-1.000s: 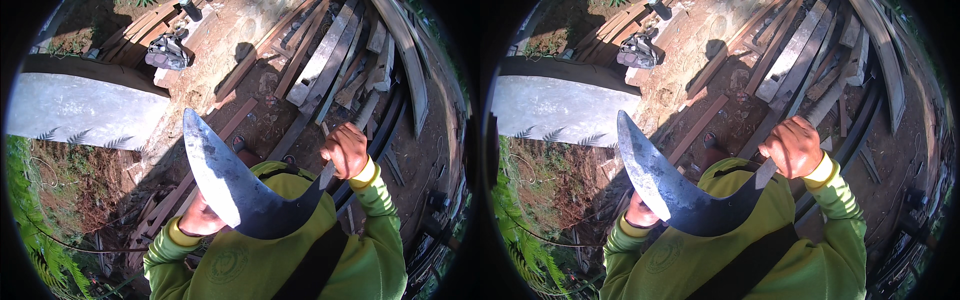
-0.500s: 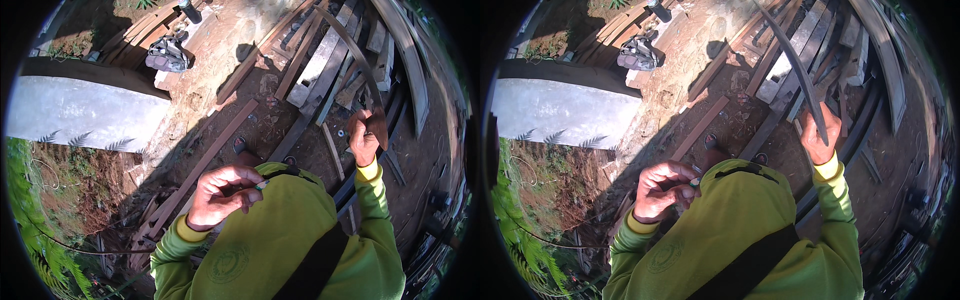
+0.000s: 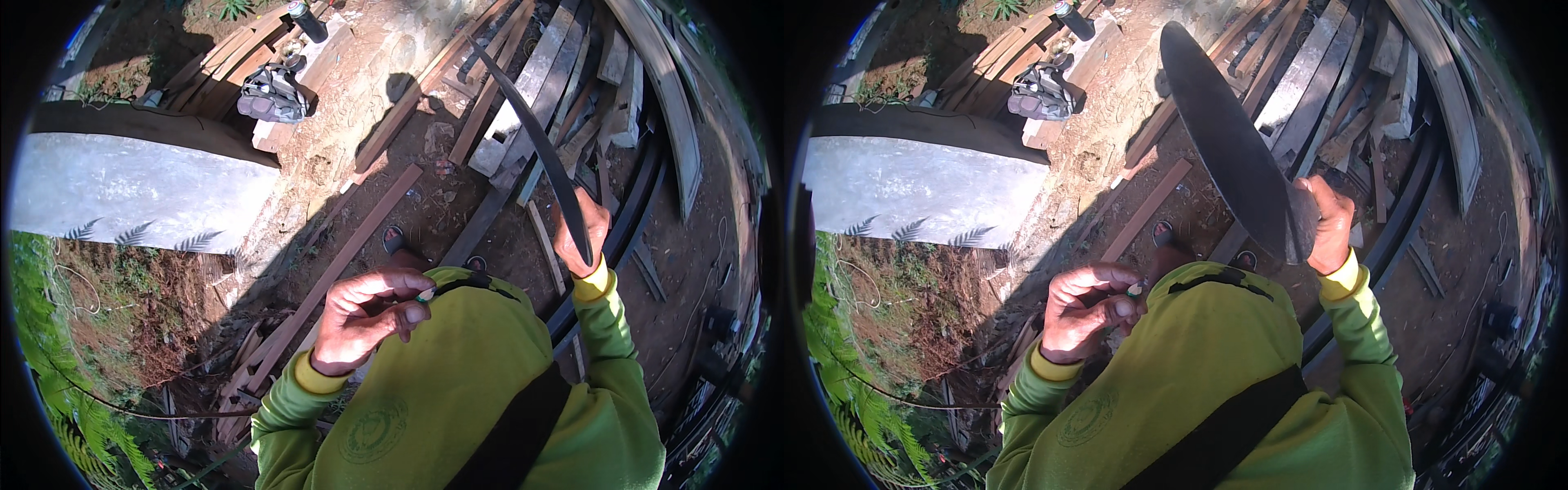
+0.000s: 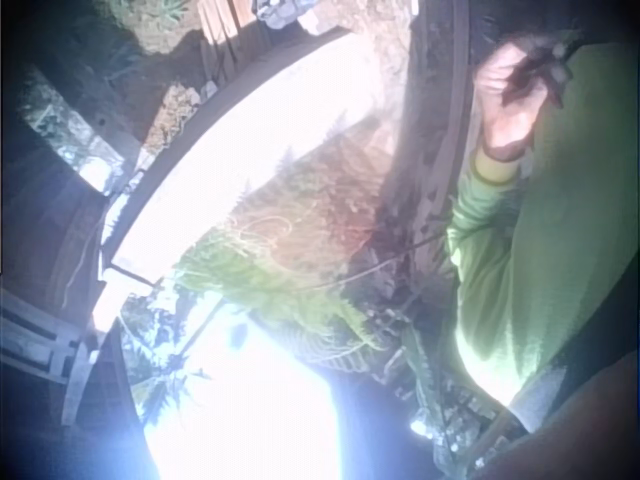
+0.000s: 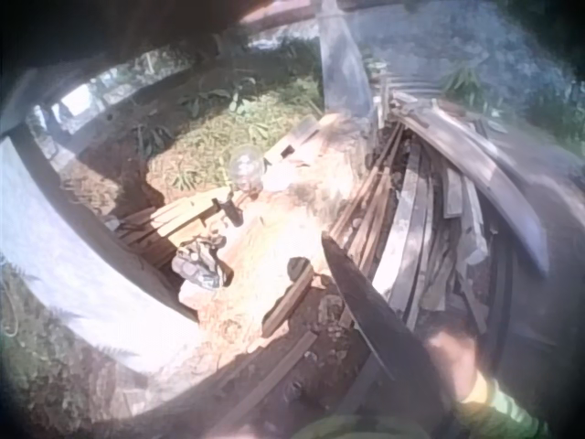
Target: The person organizes wooden planks and then sits on the ground to sharpen a large curved blade using a green sharpening stone. The person holds the blade steady with one hand and rubs the stone along the edge with the other hand repeatedly.
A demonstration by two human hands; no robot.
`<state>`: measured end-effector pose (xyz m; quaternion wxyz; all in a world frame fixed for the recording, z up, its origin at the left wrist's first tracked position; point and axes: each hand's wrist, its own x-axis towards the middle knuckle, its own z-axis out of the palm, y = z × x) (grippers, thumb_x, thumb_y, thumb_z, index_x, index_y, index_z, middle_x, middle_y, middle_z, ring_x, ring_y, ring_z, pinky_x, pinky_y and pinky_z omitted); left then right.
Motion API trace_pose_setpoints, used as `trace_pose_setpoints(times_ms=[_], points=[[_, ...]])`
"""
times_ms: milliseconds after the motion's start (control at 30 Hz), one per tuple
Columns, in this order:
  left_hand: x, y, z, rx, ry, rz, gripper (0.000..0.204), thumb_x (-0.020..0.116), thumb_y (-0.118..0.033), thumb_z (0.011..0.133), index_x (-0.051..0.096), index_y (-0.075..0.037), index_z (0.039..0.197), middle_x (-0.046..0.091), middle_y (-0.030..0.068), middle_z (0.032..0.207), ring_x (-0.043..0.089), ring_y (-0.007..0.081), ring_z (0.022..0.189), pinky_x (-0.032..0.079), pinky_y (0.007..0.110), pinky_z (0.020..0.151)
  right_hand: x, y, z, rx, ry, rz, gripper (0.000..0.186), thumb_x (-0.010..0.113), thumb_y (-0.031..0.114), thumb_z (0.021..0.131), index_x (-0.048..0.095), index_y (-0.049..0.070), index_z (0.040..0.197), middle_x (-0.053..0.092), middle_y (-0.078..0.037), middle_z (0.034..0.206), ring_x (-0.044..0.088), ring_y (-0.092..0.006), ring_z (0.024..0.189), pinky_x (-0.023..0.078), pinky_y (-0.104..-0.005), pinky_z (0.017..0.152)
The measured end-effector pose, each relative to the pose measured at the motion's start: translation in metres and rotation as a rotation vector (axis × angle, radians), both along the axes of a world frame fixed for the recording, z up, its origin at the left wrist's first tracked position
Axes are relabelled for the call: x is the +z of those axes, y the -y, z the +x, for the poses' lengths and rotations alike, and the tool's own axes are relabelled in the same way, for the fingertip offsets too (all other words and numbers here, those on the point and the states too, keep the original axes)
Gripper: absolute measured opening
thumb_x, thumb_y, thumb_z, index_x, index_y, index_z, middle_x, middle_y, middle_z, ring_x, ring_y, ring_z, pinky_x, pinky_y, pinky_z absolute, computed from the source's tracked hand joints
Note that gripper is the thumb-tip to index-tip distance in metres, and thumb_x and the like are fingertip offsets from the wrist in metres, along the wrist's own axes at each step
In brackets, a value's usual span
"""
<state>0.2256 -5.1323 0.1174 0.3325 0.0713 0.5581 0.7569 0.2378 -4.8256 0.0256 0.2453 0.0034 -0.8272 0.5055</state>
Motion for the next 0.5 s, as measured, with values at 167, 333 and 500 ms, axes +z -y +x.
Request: trace_pose_setpoints(times_ms=[167,333,500], points=[[-0.002,-0.004,-0.001,0.011,0.016,0.057,0.025,0.058,-0.001,0.085,0.060,0.004,0.109,0.063,0.0123,0.096,0.058,0.0129,0.078,0.048,0.024,0.062,0.016,0.013,-0.002,0.074,-0.101,0.184,0.010,0.063,0.004,0.074,0.053,0.002,0.073,0.045,-0.008,0.061,0.047,-0.0232,0.051,0.039,-0.0280,0.050],[-0.009,-0.010,0.009,0.106,-0.064,0.318,0.025,0.054,-0.004,0.088,0.057,0.006,0.110,0.060,0.0180,0.109,0.060,0.0219,0.096,0.049,0.032,0.082,0.027,0.020,-0.003,0.291,-0.239,0.469,0.020,0.066,0.002,0.054,0.053,0.004,0.069,0.049,-0.007,0.061,0.053,-0.0245,0.055,0.042,-0.0337,0.050],[-0.005,-0.003,0.005,-0.105,0.152,0.122,0.031,0.052,-0.008,0.088,0.053,0.008,0.113,0.055,0.0188,0.116,0.057,0.0207,0.098,0.048,0.030,0.083,0.040,0.023,-0.004,0.424,-0.329,0.607,0.020,0.066,0.013,0.053,0.056,0.006,0.069,0.051,-0.005,0.062,0.053,-0.0212,0.055,0.040,-0.0318,0.050]])
